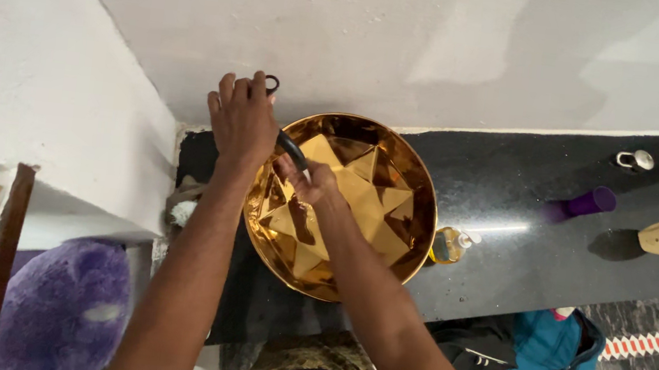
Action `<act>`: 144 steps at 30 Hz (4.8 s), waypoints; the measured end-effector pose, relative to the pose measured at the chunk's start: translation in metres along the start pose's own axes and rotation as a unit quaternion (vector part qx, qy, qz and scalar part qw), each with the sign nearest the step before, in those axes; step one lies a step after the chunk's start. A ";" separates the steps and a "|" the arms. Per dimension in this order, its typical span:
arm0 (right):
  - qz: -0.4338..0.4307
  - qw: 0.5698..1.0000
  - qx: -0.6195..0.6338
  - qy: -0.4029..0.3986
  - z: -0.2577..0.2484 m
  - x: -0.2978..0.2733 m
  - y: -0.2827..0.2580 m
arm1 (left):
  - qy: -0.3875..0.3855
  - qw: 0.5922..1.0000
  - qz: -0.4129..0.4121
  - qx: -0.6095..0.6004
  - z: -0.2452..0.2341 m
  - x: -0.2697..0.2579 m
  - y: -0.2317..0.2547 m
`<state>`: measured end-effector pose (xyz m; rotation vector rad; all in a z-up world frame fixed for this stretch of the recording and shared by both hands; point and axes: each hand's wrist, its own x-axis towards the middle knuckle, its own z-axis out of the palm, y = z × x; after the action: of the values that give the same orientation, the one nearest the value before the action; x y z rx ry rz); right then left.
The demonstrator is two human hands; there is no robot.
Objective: The person scrubs the interior of a gold-colored star-shaped sink with a light blue brush, then rinses the sink and their hands with water from the faucet. The person uses both hands to scrub and rinse the sink surfaces.
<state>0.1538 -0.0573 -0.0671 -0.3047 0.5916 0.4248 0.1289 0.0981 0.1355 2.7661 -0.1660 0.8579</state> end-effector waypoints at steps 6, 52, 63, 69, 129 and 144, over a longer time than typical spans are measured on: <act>0.070 0.890 -0.377 -0.246 0.010 -0.043 -0.015 | -0.031 0.999 -0.014 -0.028 -0.001 -0.005 -0.007; 0.199 0.261 -0.920 -0.216 -0.002 -0.110 -0.062 | 0.010 0.998 -0.030 -0.058 0.014 0.005 0.000; 0.185 0.960 -0.187 -0.099 -0.021 0.038 0.004 | 0.018 0.997 -0.044 -0.059 0.012 0.000 0.005; 0.007 0.723 -0.690 -0.036 0.068 -0.005 -0.086 | -0.001 0.998 -0.030 -0.047 0.015 0.003 -0.003; -0.518 0.419 -0.746 0.019 -0.047 -0.306 -0.090 | -0.094 0.961 -0.158 -0.206 -0.077 -0.232 0.107; -0.538 0.322 -0.776 -0.071 -0.041 -0.305 -0.054 | -0.013 0.993 -0.049 -0.102 -0.067 -0.244 0.121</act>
<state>-0.0687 -0.2106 0.0893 -2.3851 -0.5625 -0.5158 -0.1299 0.0081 0.0735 2.5728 -0.1144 0.7360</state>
